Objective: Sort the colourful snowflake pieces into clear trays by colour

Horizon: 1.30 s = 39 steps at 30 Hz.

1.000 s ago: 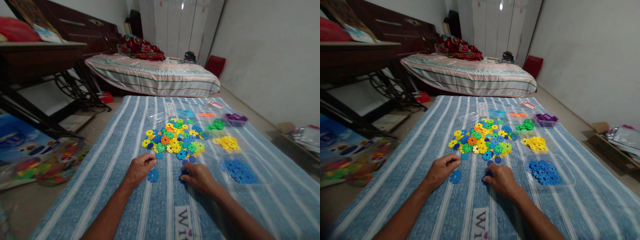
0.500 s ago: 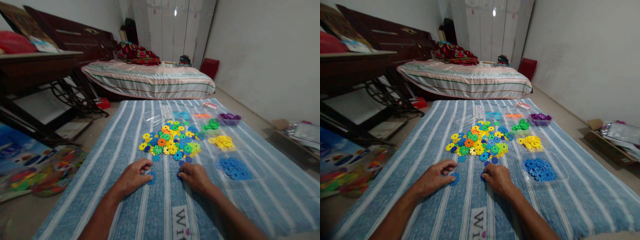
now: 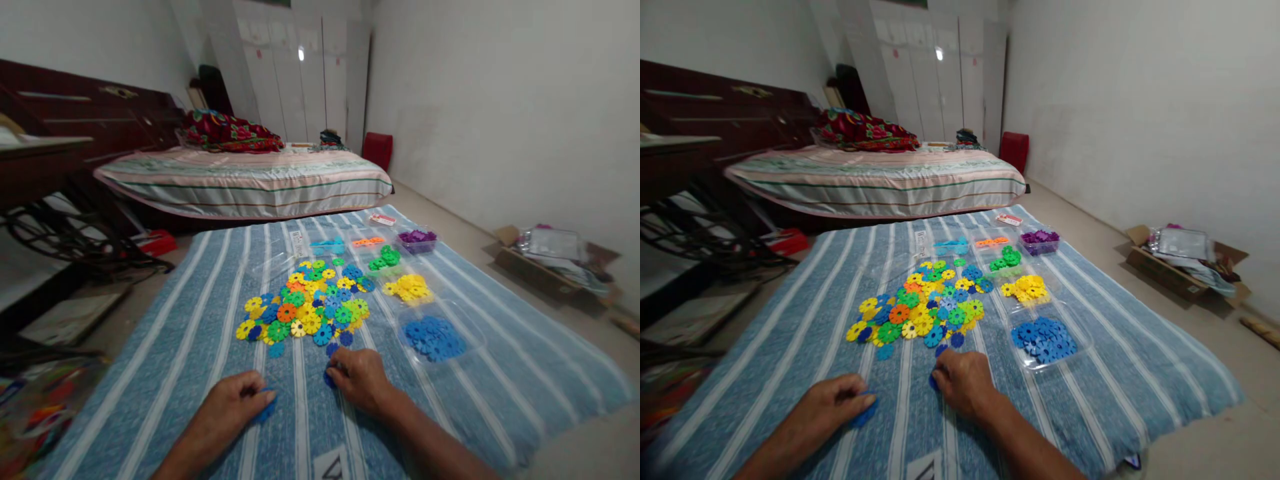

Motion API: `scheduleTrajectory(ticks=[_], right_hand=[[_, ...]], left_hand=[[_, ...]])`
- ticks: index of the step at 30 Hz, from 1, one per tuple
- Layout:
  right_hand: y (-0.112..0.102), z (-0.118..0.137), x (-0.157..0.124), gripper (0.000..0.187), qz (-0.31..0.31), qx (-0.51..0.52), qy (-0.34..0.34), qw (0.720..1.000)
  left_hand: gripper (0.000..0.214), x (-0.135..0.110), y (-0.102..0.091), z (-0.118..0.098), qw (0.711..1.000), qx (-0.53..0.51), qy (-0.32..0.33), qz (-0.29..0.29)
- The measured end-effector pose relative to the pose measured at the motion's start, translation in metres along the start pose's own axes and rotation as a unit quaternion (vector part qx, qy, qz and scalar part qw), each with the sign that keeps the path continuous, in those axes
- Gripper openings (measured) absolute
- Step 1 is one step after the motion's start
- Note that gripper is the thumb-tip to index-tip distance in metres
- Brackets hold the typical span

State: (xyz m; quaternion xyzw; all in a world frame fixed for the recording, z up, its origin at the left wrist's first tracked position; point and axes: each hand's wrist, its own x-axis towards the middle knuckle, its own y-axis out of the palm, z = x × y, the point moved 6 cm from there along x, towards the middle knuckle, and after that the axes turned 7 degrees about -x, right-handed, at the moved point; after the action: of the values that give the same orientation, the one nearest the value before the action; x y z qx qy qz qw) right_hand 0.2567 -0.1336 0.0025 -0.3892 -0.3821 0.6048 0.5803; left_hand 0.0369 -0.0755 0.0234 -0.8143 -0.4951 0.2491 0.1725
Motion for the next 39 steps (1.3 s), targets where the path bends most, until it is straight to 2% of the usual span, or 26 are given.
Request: scheduleTrajectory(ticks=[3, 5, 8, 11, 12, 14, 17, 22, 26, 30, 32, 34, 39], right_hand=[[0.004, -0.001, 0.001, 0.016, -0.011, 0.003, -0.003, 1.0], [0.008, -0.002, 0.002, 0.016, -0.014, 0.008, -0.007, 1.0], [0.012, -0.001, 0.003, 0.021, -0.027, 0.016, -0.023, 0.999], [0.012, -0.002, 0.003, 0.033, -0.076, 0.029, -0.025, 0.996], [0.012, -0.003, 0.002, 0.037, -0.086, 0.038, -0.022, 0.995], [0.014, -0.003, 0.002, 0.038, -0.081, 0.059, -0.025, 0.995], [0.015, -0.002, 0.0, 0.029, -0.039, 0.07, -0.037, 0.996], [0.007, 0.001, -0.006, 0.017, -0.001, 0.079, -0.049, 0.996], [0.007, 0.006, -0.008, 0.017, 0.036, 0.054, -0.079, 0.995], [0.013, 0.008, -0.004, 0.015, 0.06, 0.006, -0.081, 0.995], [0.016, 0.008, -0.001, 0.016, 0.068, -0.006, -0.07, 0.995], [0.016, 0.009, 0.001, 0.017, 0.073, -0.014, -0.064, 0.995], [0.015, 0.014, 0.004, 0.018, 0.076, -0.01, -0.075, 0.994]], left_hand=[[0.033, 0.01, 0.018, -0.022, 0.996, -0.074, -0.03, 0.033], [0.03, 0.021, 0.038, -0.051, 0.994, -0.096, -0.023, 0.051], [0.022, 0.037, 0.076, -0.109, 0.986, -0.142, 0.022, 0.081], [0.019, 0.047, 0.115, -0.159, 0.967, -0.199, 0.077, 0.138], [0.023, 0.05, 0.123, -0.17, 0.966, -0.192, 0.102, 0.141], [0.026, 0.054, 0.127, -0.177, 0.973, -0.146, 0.151, 0.096], [0.02, 0.055, 0.111, -0.156, 0.982, -0.068, 0.178, 0.006], [0.016, 0.039, 0.054, -0.086, 0.98, -0.004, 0.14, -0.141], [0.019, 0.022, 0.005, -0.035, 0.96, 0.037, 0.128, -0.245], [0.025, 0.026, -0.036, 0.009, 0.929, 0.099, 0.103, -0.341], [0.031, 0.035, -0.049, 0.024, 0.915, 0.143, 0.084, -0.367], [0.037, 0.047, -0.056, 0.033, 0.909, 0.182, 0.065, -0.37], [0.046, 0.078, -0.053, 0.037, 0.909, 0.251, 0.017, -0.334]])
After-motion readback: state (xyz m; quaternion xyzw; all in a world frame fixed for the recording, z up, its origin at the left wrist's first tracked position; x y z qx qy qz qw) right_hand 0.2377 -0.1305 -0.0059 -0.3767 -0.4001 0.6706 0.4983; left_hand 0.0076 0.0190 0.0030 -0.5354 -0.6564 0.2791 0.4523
